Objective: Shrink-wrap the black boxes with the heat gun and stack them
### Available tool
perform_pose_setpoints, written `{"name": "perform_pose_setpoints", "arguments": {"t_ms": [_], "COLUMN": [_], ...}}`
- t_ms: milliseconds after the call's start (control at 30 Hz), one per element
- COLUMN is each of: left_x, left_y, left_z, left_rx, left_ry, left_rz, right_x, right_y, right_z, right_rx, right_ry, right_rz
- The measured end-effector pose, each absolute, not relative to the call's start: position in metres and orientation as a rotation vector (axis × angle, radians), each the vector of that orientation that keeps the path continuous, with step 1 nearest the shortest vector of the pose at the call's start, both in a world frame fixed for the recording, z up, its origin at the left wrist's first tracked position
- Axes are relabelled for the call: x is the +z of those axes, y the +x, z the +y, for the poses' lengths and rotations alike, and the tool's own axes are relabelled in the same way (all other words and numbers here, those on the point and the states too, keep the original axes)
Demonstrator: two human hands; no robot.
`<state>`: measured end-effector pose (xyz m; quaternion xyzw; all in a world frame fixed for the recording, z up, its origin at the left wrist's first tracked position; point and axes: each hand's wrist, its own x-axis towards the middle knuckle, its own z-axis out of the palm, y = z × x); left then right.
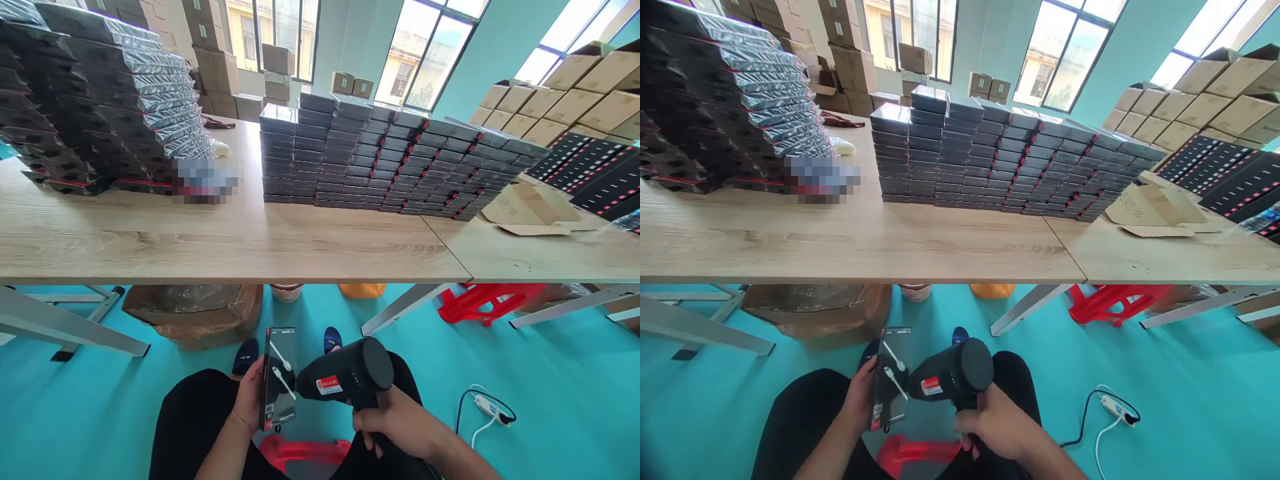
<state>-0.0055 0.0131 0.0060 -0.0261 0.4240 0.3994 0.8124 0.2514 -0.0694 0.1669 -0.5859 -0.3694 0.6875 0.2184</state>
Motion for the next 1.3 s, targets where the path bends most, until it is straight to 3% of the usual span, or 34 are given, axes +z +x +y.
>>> {"name": "perform_pose_setpoints", "arguments": {"t_ms": [167,333,1133,1300], "left_x": [-0.01,-0.032,-0.02,-0.021], "left_y": [-0.013,-0.016,-0.016,-0.015], "left_z": [0.021,0.031,0.027,0.028], "left_rx": [0.934,1.219,1.144,1.119], "left_ry": [-0.114,-0.231,-0.281,-0.289], "left_rz": [0.954,1.019,1.016,1.002], "right_x": [0.165,0.156,0.151,0.155], "right_y": [0.256,0.244,0.218,0.212], "right_z": [-0.087,-0.095,-0.073,-0.072], "right_rx": [2.034,1.904,1.67,1.826], "right_ry": [-1.49,-1.445,-1.491,-1.445], "right_rz": [-0.81,-0.652,-0.882,-0.928]}}
